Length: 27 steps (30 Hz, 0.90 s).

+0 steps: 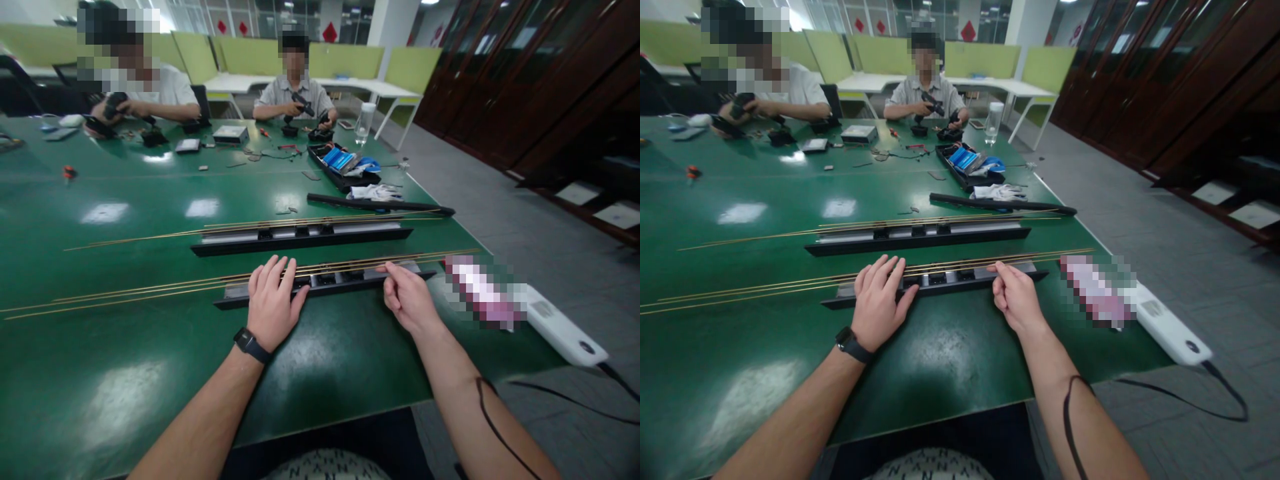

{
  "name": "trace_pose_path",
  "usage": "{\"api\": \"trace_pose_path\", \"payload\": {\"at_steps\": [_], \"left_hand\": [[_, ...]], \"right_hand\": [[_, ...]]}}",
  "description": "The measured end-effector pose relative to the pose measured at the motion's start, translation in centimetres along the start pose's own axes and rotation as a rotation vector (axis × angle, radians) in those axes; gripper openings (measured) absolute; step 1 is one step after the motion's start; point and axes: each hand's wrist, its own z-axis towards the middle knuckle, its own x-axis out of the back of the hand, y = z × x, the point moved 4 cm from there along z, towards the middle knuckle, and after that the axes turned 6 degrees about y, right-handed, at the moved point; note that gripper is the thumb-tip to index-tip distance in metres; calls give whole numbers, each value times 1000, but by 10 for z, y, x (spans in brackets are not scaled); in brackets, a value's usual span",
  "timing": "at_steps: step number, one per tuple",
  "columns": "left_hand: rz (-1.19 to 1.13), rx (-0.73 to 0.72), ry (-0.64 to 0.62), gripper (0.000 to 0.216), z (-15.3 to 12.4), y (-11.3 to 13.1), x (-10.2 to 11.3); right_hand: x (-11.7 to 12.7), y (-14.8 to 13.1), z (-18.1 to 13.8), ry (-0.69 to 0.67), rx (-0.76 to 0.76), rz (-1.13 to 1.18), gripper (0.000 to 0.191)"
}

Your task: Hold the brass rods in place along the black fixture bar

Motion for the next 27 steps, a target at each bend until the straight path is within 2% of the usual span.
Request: {"api": "trace_pose_path", "payload": {"at_steps": [4,10,20,27], "left_hand": [[-15,3,11,51,-1,-1,0],[-47,15,19,53,-2,-2,-2],[-18,6,17,51,-1,0,1],[-35,25,5,52,-1,-1,0]], "right_hand": [[1,-2,0,48,23,1,32],[16,-6,8,159,49,39,28],[17,-10,7,236,71,29,29],[26,-10,10,293,92,27,28]]}}
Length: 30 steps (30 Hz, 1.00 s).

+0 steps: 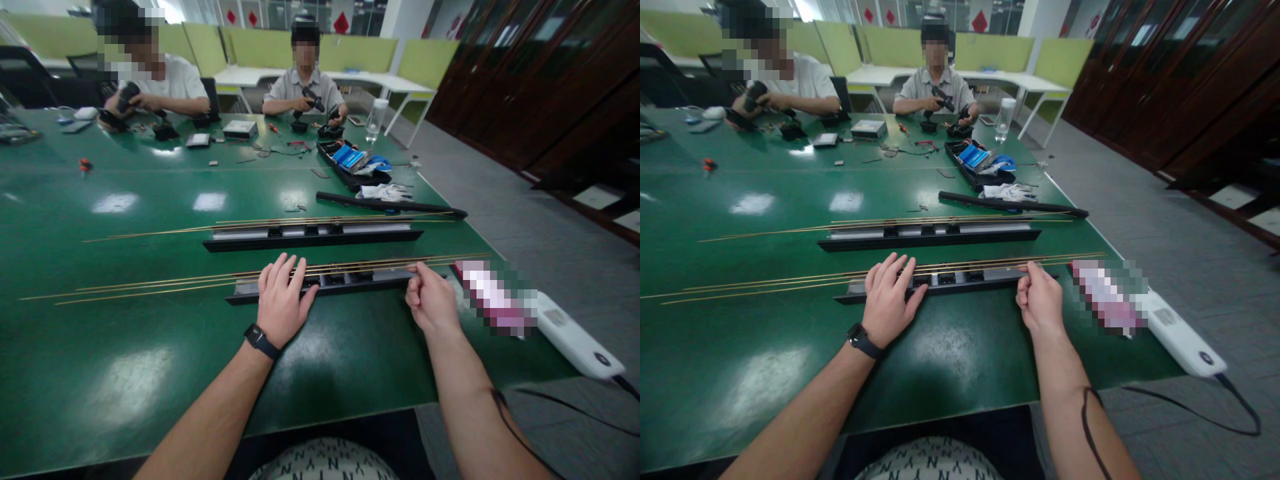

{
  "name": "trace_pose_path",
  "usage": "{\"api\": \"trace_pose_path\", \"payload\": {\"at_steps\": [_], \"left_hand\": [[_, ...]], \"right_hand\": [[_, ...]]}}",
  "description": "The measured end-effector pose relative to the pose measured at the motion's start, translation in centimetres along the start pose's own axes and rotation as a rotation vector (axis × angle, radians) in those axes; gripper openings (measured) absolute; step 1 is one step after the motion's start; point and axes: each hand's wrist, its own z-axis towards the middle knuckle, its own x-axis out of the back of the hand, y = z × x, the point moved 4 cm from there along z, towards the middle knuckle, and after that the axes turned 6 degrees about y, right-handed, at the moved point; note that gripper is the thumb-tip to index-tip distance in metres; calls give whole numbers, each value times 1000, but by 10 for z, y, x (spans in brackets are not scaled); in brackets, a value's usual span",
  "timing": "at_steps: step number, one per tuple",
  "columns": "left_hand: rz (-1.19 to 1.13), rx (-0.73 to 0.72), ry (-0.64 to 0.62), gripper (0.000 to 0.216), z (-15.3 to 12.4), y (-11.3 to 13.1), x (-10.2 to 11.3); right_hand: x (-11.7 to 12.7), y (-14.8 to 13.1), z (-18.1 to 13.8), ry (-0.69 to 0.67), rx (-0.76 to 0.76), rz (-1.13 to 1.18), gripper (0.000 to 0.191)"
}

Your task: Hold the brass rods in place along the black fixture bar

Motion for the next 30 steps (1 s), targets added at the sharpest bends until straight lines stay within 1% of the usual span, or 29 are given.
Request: {"api": "trace_pose_path", "payload": {"at_steps": [4,14,25,30], "left_hand": [[11,7,-4,51,0,0,0],[11,34,-11,50,-1,-1,0],[13,58,-26,48,2,-1,2],[10,62,-24,47,2,-1,2]], "right_hand": [[6,-2,3,42,29,10,27],[7,-3,2,52,29,0,28],[3,0,0,-29,21,-8,31],[0,5,-1,-119,27,-28,32]]}}
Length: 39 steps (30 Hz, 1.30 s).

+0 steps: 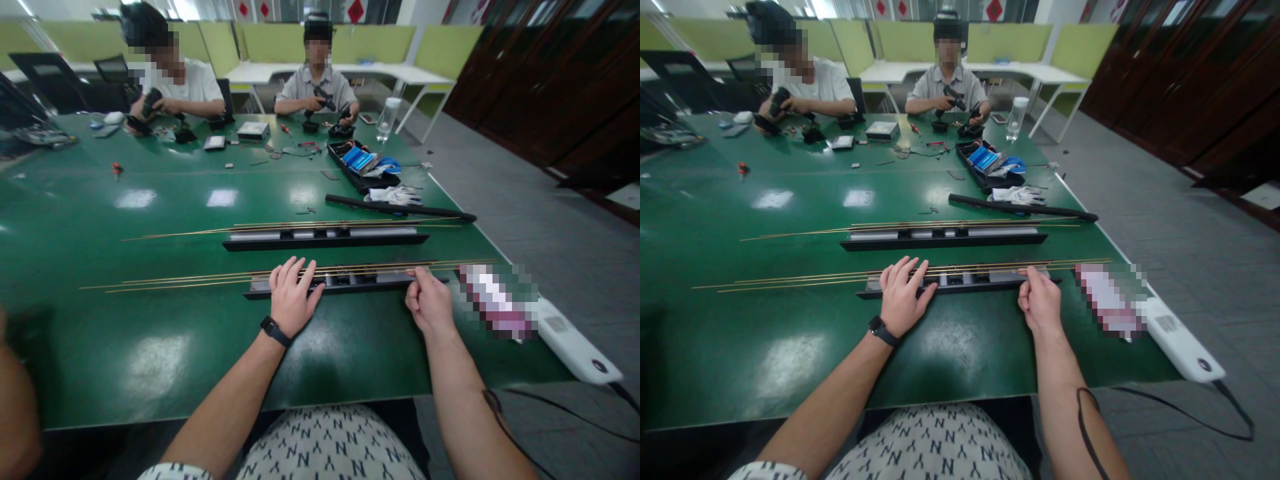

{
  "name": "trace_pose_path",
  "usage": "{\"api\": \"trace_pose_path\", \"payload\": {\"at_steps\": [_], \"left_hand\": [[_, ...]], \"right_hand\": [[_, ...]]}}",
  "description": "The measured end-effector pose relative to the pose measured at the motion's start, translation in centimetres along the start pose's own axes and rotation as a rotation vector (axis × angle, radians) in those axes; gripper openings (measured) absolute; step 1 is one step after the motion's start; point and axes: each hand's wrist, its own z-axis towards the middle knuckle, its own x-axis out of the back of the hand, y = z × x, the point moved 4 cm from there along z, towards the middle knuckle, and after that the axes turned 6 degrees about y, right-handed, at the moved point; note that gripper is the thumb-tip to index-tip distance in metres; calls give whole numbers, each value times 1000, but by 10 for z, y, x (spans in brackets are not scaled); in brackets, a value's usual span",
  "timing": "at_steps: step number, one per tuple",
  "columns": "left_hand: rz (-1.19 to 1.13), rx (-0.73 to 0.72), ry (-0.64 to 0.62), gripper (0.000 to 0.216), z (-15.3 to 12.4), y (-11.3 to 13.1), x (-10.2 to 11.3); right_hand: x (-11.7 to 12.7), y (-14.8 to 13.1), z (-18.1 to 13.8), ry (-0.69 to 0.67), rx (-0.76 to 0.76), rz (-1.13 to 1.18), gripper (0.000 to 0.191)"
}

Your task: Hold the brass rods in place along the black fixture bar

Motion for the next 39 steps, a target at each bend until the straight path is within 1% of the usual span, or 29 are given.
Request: {"api": "trace_pose_path", "payload": {"at_steps": [6,13,19,21,26,28,31,34,36,39], "left_hand": [[-8,1,7,45,0,1,1],[15,3,-3,47,0,2,0],[41,-4,31,47,-1,1,-4],[45,-11,37,48,-1,1,-5],[45,-24,40,47,0,2,-4],[45,-22,39,47,0,3,-4],[42,-14,36,47,0,2,-4],[36,-12,33,47,0,2,-4],[30,-11,28,47,0,1,-3],[20,-11,25,47,0,1,-3]], "right_hand": [[-6,2,-4,-87,-33,-2,33],[-12,1,-8,-135,-76,-3,33],[-14,5,-7,-174,-111,-32,33],[-14,5,-7,-164,-107,-40,33],[-11,2,-8,-38,-61,-15,26],[-12,1,-9,-45,-58,-7,25],[-17,3,-10,-112,-76,-12,27],[-20,6,-11,-138,-101,-33,30],[-20,5,-12,-131,-100,-31,30],[-18,3,-12,-66,-70,-8,27]]}}
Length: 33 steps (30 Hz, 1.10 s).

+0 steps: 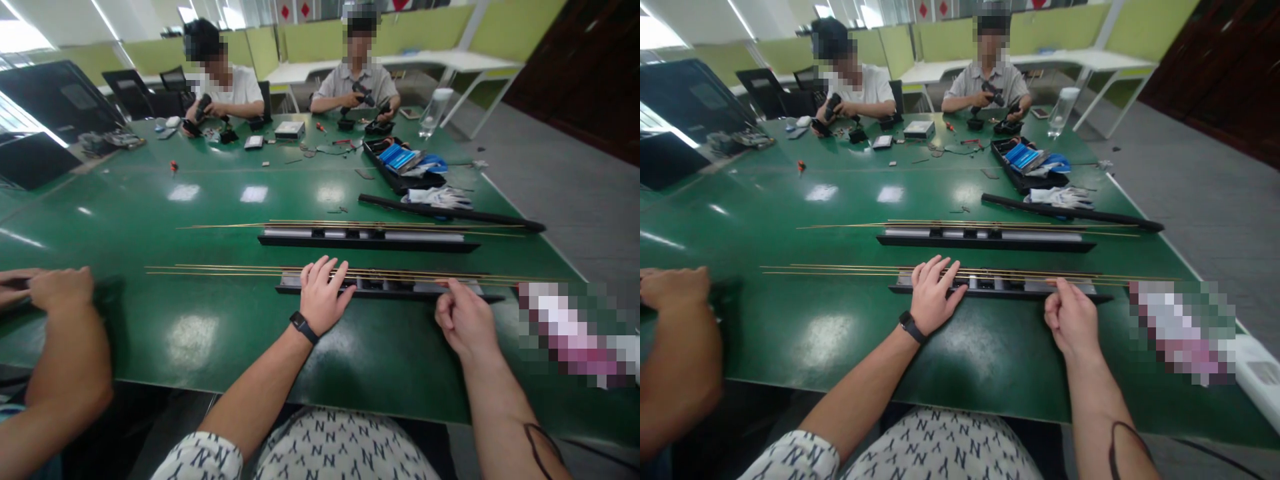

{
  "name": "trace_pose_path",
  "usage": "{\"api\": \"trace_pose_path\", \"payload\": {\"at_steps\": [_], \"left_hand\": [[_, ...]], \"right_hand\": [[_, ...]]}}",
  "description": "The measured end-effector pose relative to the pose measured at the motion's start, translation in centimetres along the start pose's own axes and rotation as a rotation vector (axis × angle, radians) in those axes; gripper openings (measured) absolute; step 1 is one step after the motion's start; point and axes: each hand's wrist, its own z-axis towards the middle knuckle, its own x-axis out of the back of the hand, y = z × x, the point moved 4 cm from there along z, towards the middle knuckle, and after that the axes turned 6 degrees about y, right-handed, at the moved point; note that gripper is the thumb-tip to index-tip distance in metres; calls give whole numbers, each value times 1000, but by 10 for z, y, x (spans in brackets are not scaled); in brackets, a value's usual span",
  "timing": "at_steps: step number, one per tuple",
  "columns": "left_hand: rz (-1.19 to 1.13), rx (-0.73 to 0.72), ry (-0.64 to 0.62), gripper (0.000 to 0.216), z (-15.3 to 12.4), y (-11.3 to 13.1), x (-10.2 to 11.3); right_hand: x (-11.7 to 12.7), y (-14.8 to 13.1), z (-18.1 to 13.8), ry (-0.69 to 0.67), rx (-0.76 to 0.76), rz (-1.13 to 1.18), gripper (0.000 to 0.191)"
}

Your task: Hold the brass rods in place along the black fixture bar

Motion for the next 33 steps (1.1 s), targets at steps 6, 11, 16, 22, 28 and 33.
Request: {"api": "trace_pose_path", "payload": {"at_steps": [6,11,16,22,28,33], "left_hand": [[-4,9,-2,46,0,0,1],[-24,9,-3,46,1,0,2],[-38,4,1,46,1,-2,3],[-20,-2,-6,46,1,-2,4],[-25,-8,3,45,1,-3,3],[-38,-3,-2,46,1,-4,3]], "right_hand": [[1,0,1,-33,15,29,25],[-2,3,0,-71,-35,-2,30],[-1,1,0,-10,-13,36,28],[-1,1,0,-9,-1,30,30],[-3,2,-1,-59,-29,-15,35],[-1,2,0,-21,-7,-7,36]]}}
